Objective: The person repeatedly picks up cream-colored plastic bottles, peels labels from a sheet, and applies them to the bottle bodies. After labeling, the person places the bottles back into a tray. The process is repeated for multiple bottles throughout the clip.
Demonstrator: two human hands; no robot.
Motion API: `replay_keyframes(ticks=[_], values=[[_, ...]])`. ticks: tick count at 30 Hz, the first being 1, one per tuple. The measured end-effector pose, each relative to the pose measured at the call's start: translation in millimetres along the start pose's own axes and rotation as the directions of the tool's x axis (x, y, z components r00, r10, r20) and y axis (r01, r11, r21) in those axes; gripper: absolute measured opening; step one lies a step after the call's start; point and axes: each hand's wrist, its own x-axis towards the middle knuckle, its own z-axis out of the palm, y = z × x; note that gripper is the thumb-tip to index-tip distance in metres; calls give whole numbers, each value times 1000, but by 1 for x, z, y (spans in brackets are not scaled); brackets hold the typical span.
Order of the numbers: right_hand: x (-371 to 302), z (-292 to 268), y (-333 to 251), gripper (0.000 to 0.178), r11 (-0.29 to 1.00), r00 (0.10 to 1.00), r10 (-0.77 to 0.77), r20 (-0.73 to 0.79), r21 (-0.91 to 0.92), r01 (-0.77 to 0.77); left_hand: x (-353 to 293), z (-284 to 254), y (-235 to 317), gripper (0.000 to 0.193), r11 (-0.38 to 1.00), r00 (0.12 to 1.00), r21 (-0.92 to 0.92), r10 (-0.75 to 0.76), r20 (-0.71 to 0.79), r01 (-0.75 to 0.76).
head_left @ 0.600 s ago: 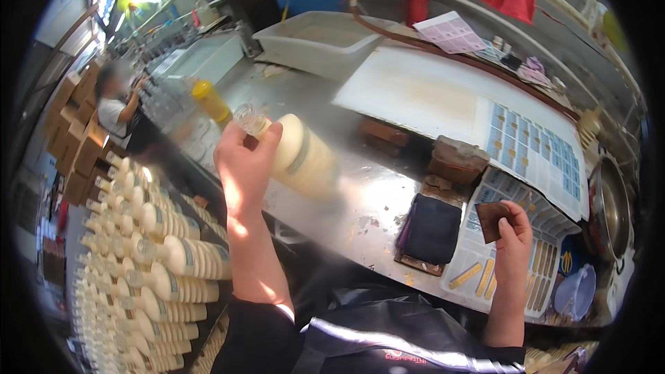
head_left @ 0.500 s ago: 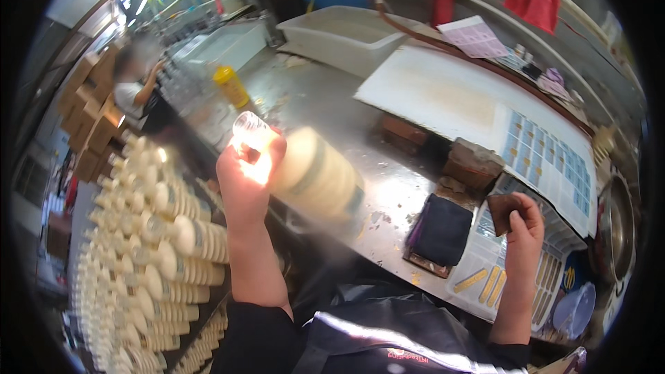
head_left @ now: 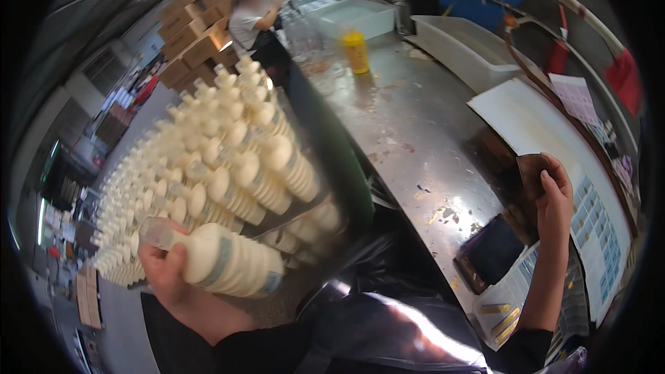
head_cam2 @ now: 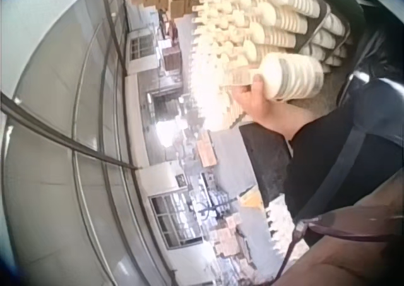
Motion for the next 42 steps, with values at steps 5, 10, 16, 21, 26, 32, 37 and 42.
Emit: replay_keyframes(ticks=[5,10,16,21,26,32,37,42], values=[[37,25,17,35,998,992,23,121,63,-31,-34,-72,-3,28,789,873,508,-73,-482,347],[67,35,38,35,993,969,106,223,29,-116,-45,-119,2,41,153,748,748,67,-660,646],[78,36,62,33,992,988,117,103,35,-121,-42,-178,-56,45,-28,639,639,-5,-769,769],[89,13,78,32,986,985,163,56,13,-164,-39,-217,-105,49,17,612,612,-19,-791,791],[88,2,83,32,981,983,186,-6,-48,-186,-33,-252,-150,49,56,637,635,-34,-770,771],[85,-4,84,32,963,971,238,-18,-125,-238,-23,-302,-216,45,184,692,672,-69,-719,717],[76,-7,91,33,967,977,212,-2,-141,-210,-14,-328,-275,43,370,724,640,-158,-671,674],[61,4,86,34,965,973,222,-59,-129,-228,1,-353,-303,45,387,792,697,-189,-581,604]])
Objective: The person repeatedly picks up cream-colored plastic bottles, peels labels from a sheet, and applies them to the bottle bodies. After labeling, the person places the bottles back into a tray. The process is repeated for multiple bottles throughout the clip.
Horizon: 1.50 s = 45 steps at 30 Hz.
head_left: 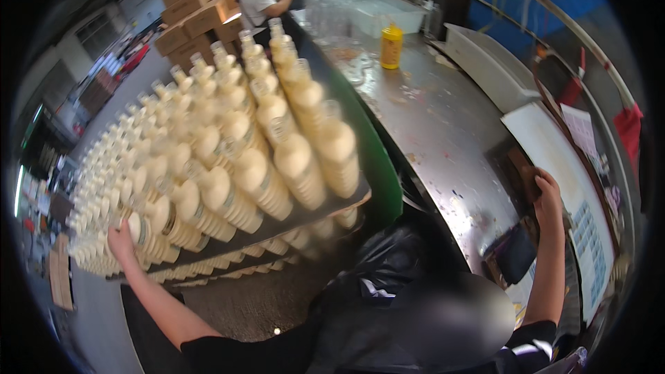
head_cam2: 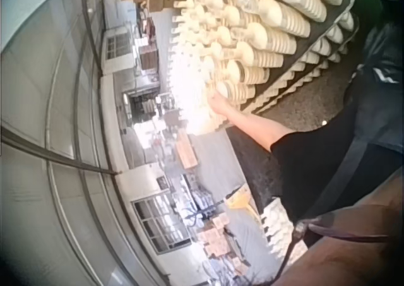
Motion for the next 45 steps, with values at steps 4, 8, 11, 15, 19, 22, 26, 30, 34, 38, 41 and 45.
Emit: replay_keyframes(ticks=[4,8,11,15,19,22,26,30,34,38,41,45], values=[[-6,5,4,33,998,996,54,-65,20,-53,28,14,-43,46,973,997,-226,63,36,-53],[-30,12,-19,33,990,992,65,-110,-120,-78,6,25,-15,61,991,997,-121,68,23,-65],[-40,8,-4,32,997,986,76,-148,10,-76,72,-4,-48,45,693,978,-698,199,-60,-184],[-67,-24,-41,29,999,961,3,-276,-38,-14,-42,19,82,35,876,931,-399,134,-340,-271],[-105,-77,-69,29,961,961,-102,-255,224,161,-105,-43,257,24,769,732,-302,296,-614,-564],[-150,-112,-90,31,922,902,-261,-343,187,338,-154,-72,370,17,593,559,-273,372,-741,-757],[-196,-106,-109,26,922,823,-316,-473,52,384,-239,-27,514,10,228,456,-399,541,-707,-888],[-272,-136,-104,24,964,751,-238,-616,-55,260,-369,-19,645,35,-95,596,-920,735,-323,-381],[-335,-137,-84,21,988,612,-156,-775,-117,104,-492,-13,688,29,-388,77,-917,915,-395,-92],[-404,-142,-42,27,843,239,-193,-952,-286,-455,-561,-25,715,24,-461,-268,-887,858,-438,-27],[-468,-141,-27,23,340,162,-562,-811,-406,-849,-577,-18,728,23,-555,-363,-832,774,-518,3],[-531,-100,-47,20,169,-92,-545,-833,-2,-986,-594,-9,742,19,-561,-409,-823,734,-543,86]])
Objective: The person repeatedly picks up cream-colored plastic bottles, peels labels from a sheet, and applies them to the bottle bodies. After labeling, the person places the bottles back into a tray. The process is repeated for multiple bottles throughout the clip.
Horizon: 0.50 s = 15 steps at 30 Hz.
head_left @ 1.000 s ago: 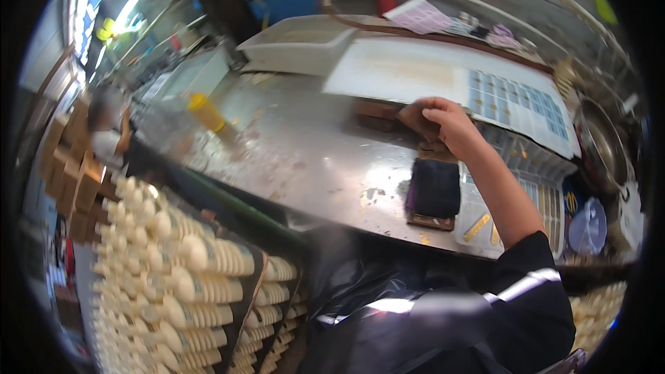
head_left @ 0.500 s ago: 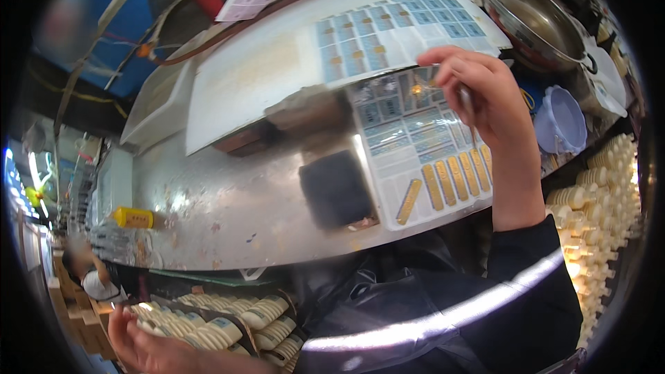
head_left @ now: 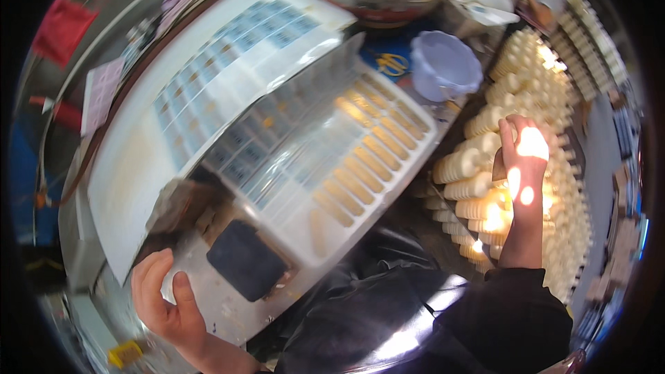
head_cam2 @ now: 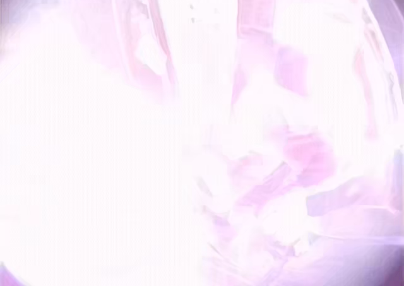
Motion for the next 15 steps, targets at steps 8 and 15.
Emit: replay_keyframes(ticks=[8,15], values=[[-54,8,64,42,956,969,223,111,-221,-194,42,52,32,20,950,969,-234,233,84,-208],[-68,64,81,55,998,989,68,133,-12,-67,20,70,33,20,950,981,-300,137,134,-92]])
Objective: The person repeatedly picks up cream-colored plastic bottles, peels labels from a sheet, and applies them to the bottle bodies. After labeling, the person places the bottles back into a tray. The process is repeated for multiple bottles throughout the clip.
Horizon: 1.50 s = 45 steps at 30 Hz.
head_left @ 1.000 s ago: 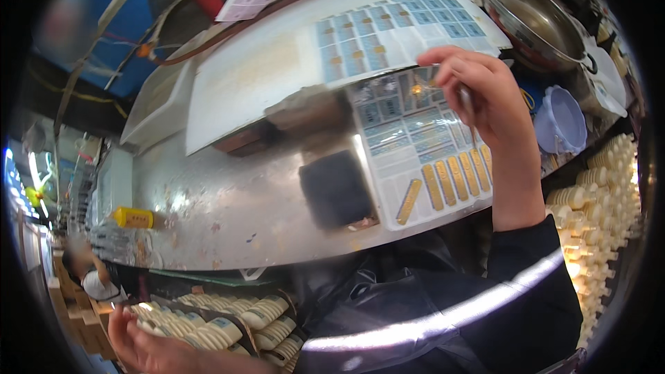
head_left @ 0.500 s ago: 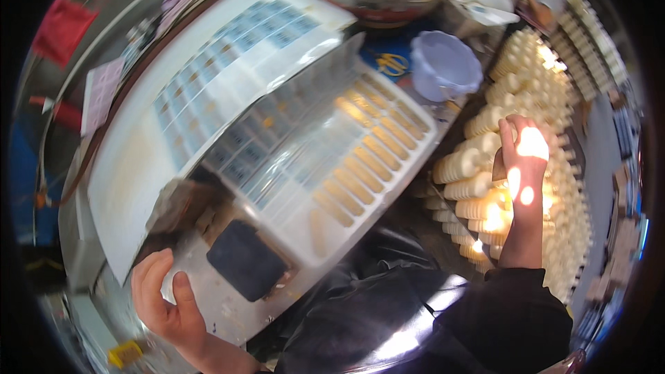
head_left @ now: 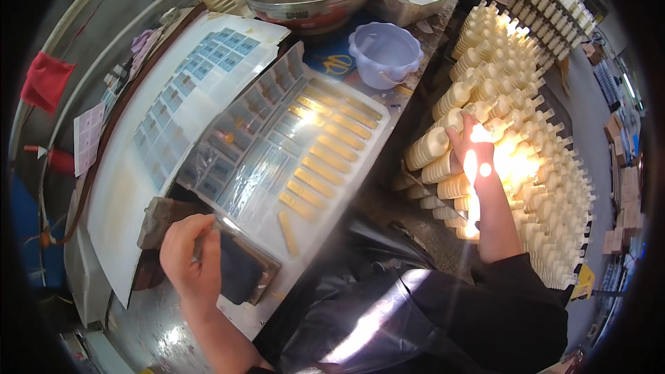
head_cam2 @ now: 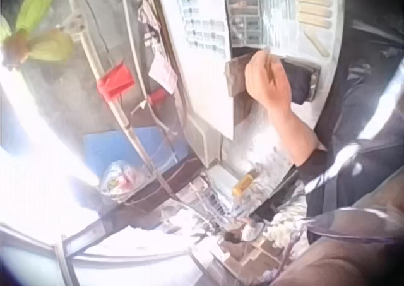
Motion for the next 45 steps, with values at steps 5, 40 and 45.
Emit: replay_keyframes(ticks=[5,40,45], values=[[23,52,15,47,970,936,238,259,-106,-218,-17,8,4,18,998,999,-51,-40,22,41],[-65,-17,-419,67,433,206,-840,503,848,-306,-94,-12,-64,76,268,606,-871,-794,41,411],[-69,3,-417,61,391,200,-837,510,812,-434,-94,-2,-60,91,414,537,-755,-838,-98,509]])
